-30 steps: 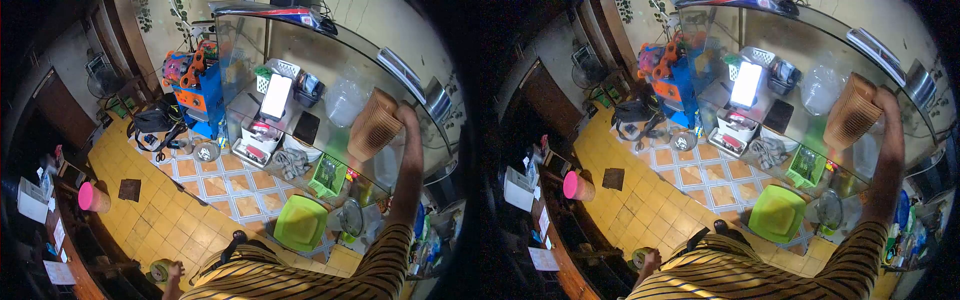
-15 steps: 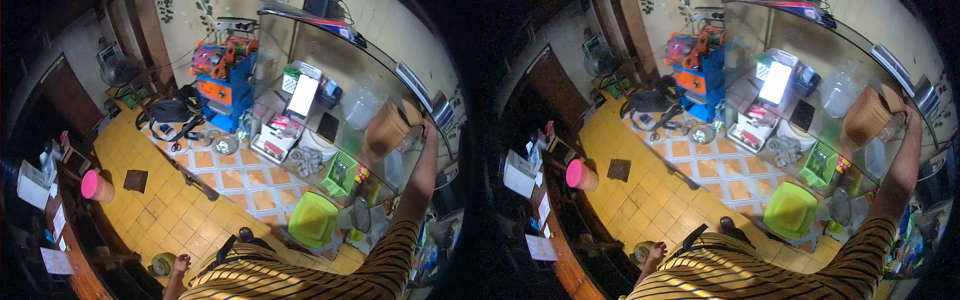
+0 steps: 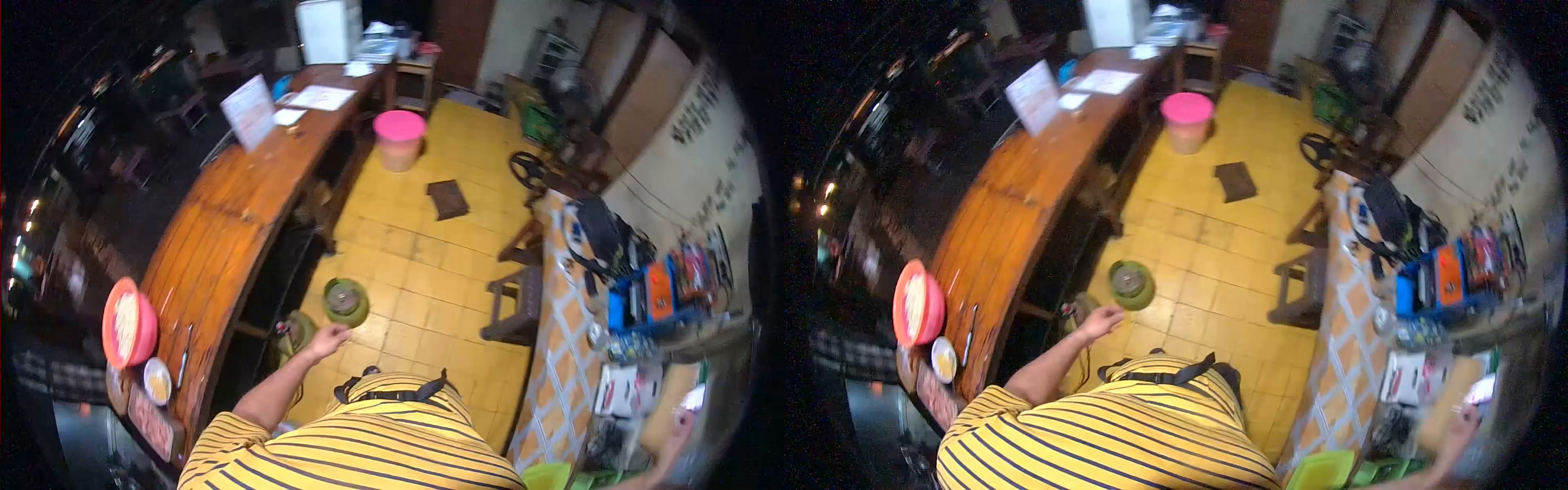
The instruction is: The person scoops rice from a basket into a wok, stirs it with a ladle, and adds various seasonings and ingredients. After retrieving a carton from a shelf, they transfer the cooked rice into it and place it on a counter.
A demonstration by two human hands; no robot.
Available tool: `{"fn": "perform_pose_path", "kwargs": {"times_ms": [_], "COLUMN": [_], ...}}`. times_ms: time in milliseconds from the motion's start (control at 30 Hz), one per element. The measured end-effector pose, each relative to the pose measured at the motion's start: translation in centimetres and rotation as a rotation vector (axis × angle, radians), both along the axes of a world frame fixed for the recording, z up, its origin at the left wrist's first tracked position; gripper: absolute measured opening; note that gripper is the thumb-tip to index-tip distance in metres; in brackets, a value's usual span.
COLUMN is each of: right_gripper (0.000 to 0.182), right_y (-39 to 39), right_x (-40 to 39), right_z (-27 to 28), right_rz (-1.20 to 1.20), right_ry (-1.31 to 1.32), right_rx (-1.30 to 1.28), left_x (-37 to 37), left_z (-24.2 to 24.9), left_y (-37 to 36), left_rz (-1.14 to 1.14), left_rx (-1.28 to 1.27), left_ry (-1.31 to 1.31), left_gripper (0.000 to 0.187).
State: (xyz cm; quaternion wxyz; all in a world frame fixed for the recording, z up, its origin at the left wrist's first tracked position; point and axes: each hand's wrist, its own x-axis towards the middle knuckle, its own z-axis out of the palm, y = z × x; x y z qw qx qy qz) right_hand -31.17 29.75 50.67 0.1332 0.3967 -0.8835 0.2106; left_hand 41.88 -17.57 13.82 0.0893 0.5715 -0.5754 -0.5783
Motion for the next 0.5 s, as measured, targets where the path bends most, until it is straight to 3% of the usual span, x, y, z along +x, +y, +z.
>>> {"fn": "perform_pose_path", "kwargs": {"times_ms": [33, 67, 100, 133, 167, 200, 233, 267, 333, 367, 400, 433, 467, 500], "right_gripper": [0.028, 0.025, 0.026, 0.028, 0.031, 0.029, 0.027, 0.026, 0.022, 0.020, 0.019, 0.017, 0.017, 0.017], "right_y": [-8.4, -18.0, -25.1, -30.6, -35.4, -40.2, -43.3, -45.5, -48.3, -49.4, -50.3, -50.4, -50.2, -49.7], "right_x": [1.8, 9.7, 15.3, 17.6, 20.8, 27.8, 32.6, 37.3, 44.4, 46.0, 47.0, 47.8, 47.6, 47.9], "right_z": [-4.9, -5.9, -8.0, -12.6, -17.1, -15.0, -15.3, -13.9, -12.1, -13.5, -14.5, -13.6, -16.2, -14.9], "right_rz": [0.046, 0.229, 0.220, 0.256, 0.423, 0.598, 0.726, 0.795, 0.907, 0.963, 0.967, 1.070, 1.129, 1.132], "right_ry": [-0.410, -0.183, -0.564, -0.632, -0.416, -0.573, -0.625, -0.459, -0.541, -0.523, -0.672, -0.545, -0.471, -0.431], "right_rx": [-0.157, -0.018, -0.064, -0.023, -0.030, 0.066, 0.095, 0.237, 0.380, 0.381, 0.446, 0.368, 0.155, 0.068], "left_x": [-1.1, -2.1, -3.5, -4.3, -4.9, -5.5, -5.8, -5.8, -6.4, -5.8, -5.1, -4.1, -4.5, -4.5], "left_z": [2.6, 4.6, 6.2, 7.9, 9.9, 13.1, 16.1, 17.6, 19.2, 16.8, 19.7, 17.0, 19.9, 19.7], "left_y": [0.0, -0.5, -0.5, -0.6, -0.8, -0.6, -0.1, 0.6, 1.1, 0.3, 0.9, 0.2, 0.6, 0.5], "left_rz": [0.106, 0.104, 0.095, 0.062, 0.026, 0.054, 0.075, 0.086, 0.222, 0.294, 0.398, 0.396, 0.486, 0.478], "left_rx": [0.049, 0.071, 0.079, 0.090, 0.098, 0.130, 0.167, 0.175, -0.281, -0.513, -0.343, -0.397, -0.300, -0.222], "left_ry": [0.113, 0.218, 0.328, 0.412, 0.495, 0.612, 0.727, 0.733, 0.882, 0.846, 0.974, 0.975, 1.020, 0.963], "left_gripper": [0.042, 0.044, 0.045, 0.048, 0.052, 0.061, 0.070, 0.070, 0.089, 0.097, 0.100, 0.098, 0.099, 0.097]}}
